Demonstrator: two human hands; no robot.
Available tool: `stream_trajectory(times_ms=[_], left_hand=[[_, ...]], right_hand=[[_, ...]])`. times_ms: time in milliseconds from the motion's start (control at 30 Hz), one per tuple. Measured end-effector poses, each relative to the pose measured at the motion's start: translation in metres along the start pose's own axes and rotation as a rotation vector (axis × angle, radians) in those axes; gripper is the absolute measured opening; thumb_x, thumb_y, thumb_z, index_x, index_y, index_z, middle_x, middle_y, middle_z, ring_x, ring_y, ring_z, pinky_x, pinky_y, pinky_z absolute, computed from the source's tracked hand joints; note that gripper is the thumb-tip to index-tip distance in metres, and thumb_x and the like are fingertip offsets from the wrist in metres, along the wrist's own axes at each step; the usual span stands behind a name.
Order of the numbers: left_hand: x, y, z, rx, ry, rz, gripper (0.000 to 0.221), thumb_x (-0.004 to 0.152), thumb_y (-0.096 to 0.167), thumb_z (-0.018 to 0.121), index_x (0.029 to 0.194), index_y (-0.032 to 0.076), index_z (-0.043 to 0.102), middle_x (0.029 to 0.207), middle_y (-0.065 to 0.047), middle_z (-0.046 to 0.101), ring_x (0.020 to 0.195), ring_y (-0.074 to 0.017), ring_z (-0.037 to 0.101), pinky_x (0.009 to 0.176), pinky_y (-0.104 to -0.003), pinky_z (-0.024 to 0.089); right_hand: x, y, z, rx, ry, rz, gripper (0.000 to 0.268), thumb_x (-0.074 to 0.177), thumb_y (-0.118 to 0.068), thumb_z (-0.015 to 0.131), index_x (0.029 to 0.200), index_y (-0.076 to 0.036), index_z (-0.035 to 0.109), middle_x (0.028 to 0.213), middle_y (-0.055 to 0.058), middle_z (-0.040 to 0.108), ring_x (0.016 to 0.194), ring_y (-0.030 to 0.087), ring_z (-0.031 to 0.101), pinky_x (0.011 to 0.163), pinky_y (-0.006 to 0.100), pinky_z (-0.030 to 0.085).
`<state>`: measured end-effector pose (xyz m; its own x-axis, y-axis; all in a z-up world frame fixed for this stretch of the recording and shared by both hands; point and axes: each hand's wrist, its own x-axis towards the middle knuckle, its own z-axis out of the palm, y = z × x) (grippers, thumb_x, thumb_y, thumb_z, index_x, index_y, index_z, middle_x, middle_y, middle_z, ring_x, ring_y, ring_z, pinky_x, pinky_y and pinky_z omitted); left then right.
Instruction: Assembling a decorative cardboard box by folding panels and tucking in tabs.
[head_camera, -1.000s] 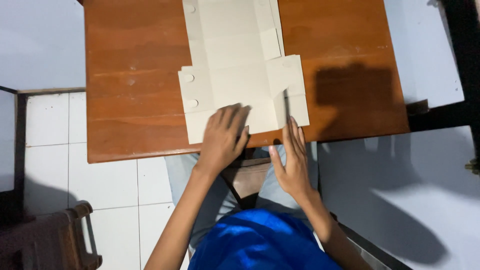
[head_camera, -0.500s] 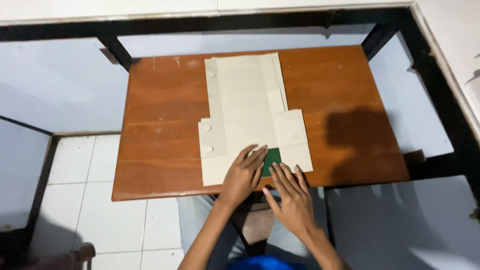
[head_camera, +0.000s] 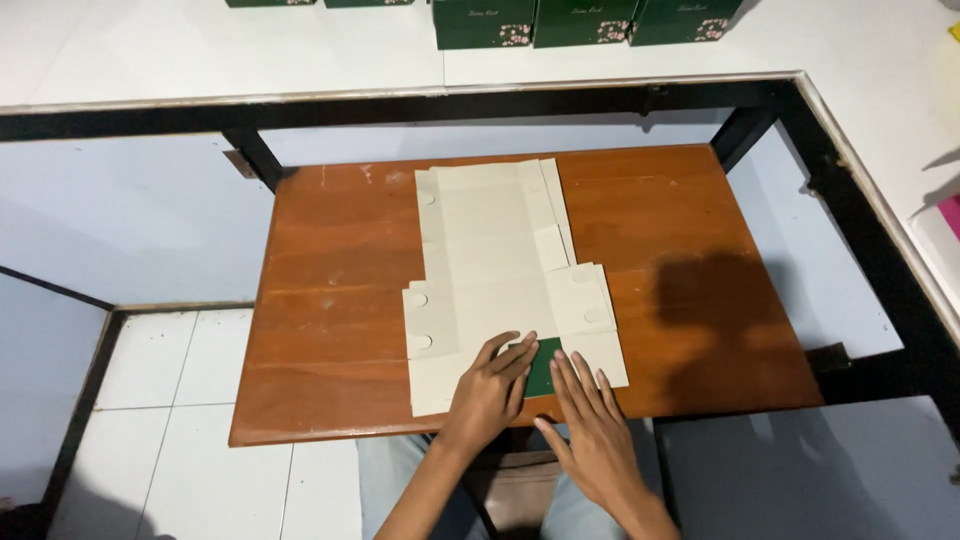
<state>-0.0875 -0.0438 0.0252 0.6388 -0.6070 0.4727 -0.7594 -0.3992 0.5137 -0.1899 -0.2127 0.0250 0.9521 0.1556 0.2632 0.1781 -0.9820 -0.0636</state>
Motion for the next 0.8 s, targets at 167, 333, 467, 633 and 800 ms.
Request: stream_trajectory(times_ms=[167,333,467,633,800], left_hand=[[-0.001,-0.003,0.002,-0.014,-0.017,-0.010,0.037,0.104,0.007,0.052,0.138,-0.005,0.059,0.142,-0.012,0.062,0.131,-0.0342,0.051,0.098,-0.041,0.057],[-0.003,-0.006,0.004,0.001,-0.018,0.015,0.038,0.104,0.007,0.051,0.139,-0.005,0.060,0.144,-0.012,0.061,0.132,-0.0345,0.051,0.104,-0.042,0.054],[0.002,0.001,-0.003,-0.035,-0.004,0.006,0.036,0.103,0.005,0.052,0.136,-0.006,0.061,0.142,-0.014,0.062,0.131,-0.0361,0.052,0.105,-0.043,0.054],[0.011,0.022,-0.024,-0.297,0.180,-0.214,0.039,0.092,0.005,0.067,0.130,0.007,0.071,0.126,-0.015,0.074,0.121,-0.0375,0.066,0.106,-0.049,0.052],[-0.031,0.017,-0.034,-0.127,0.541,-0.341,0.036,0.093,-0.003,0.062,0.126,0.007,0.072,0.118,-0.011,0.076,0.112,-0.0326,0.068,0.104,-0.046,0.052]], right_hand=[[-0.008,-0.001,0.000,0.038,-0.045,0.025,0.081,0.103,-0.057,0.039,0.166,-0.013,0.013,0.172,0.003,0.015,0.158,0.022,0.014,0.127,0.044,0.014],[-0.006,-0.001,-0.009,0.123,-0.008,-0.001,0.076,0.105,-0.050,0.043,0.165,-0.012,0.016,0.171,0.005,0.020,0.158,0.025,0.018,0.128,0.049,0.015],[0.004,0.004,-0.018,0.252,0.055,0.025,0.056,0.107,-0.042,0.042,0.153,-0.010,0.047,0.160,0.005,0.046,0.150,0.022,0.039,0.126,0.048,0.022],[0.010,-0.013,-0.023,0.260,0.142,-0.028,0.055,0.101,-0.032,0.063,0.149,-0.008,0.054,0.159,0.011,0.047,0.151,0.029,0.036,0.126,0.046,0.022],[0.003,-0.026,-0.009,0.329,0.069,-0.049,0.062,0.098,-0.027,0.067,0.153,-0.005,0.049,0.160,0.015,0.046,0.149,0.033,0.038,0.123,0.048,0.029]])
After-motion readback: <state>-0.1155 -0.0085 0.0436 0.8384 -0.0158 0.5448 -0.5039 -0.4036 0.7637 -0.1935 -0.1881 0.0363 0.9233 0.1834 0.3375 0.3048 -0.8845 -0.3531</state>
